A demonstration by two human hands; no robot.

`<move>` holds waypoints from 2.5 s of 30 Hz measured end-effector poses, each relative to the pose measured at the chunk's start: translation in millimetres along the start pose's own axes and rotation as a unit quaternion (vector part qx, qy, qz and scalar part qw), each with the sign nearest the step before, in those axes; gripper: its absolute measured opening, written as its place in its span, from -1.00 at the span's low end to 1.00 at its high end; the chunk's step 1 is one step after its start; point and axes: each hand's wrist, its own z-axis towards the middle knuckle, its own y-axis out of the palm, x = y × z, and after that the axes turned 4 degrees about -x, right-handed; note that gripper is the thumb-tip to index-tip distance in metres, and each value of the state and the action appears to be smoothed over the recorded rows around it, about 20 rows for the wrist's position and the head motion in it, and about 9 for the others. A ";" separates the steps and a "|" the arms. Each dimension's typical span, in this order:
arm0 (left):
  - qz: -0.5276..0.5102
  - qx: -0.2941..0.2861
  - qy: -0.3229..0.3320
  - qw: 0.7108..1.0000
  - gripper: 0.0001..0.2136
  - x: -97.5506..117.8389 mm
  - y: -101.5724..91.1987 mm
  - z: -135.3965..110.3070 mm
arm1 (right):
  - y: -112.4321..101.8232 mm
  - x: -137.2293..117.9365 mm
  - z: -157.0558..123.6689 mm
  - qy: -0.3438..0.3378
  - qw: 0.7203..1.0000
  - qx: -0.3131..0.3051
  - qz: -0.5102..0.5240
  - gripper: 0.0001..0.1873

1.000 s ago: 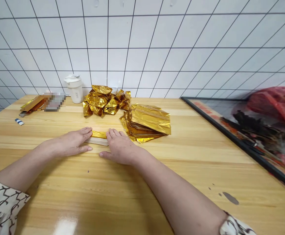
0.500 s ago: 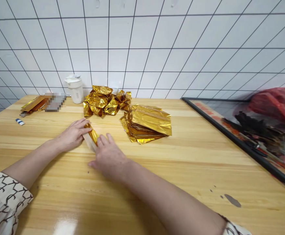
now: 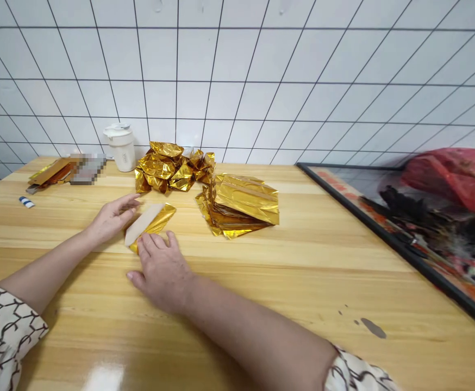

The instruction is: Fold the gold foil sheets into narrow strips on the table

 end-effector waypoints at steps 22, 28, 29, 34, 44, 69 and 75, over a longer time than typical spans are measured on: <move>0.093 -0.136 -0.037 0.986 -0.51 21.7 0.9 -4.4 | -6.2 12.3 6.3 0.067 0.984 0.042 0.156 -0.34; 0.204 -0.026 0.081 0.975 -0.62 11.7 -1.8 -3.5 | -6.4 12.5 8.4 0.010 0.985 0.014 0.169 -0.30; 0.223 0.006 0.112 0.968 -0.65 11.3 -1.6 -4.1 | -5.9 13.1 8.9 0.000 0.985 0.013 0.174 -0.29; 0.266 0.020 0.236 0.934 -0.82 19.8 0.0 -11.1 | -2.6 18.1 9.8 -0.017 0.975 0.029 0.218 -0.24; 0.268 -0.140 0.255 0.919 -0.77 17.4 1.3 -11.8 | -5.8 15.1 10.8 0.009 0.983 0.018 0.184 -0.32; 0.299 -0.291 0.159 0.895 -0.12 34.9 28.8 -24.5 | -11.5 56.0 10.7 0.168 0.984 -0.057 -0.025 -0.29; 0.297 -0.274 0.172 0.898 -0.14 33.0 30.5 -23.3 | -12.3 53.6 11.9 0.151 0.988 0.009 -0.022 -0.34</move>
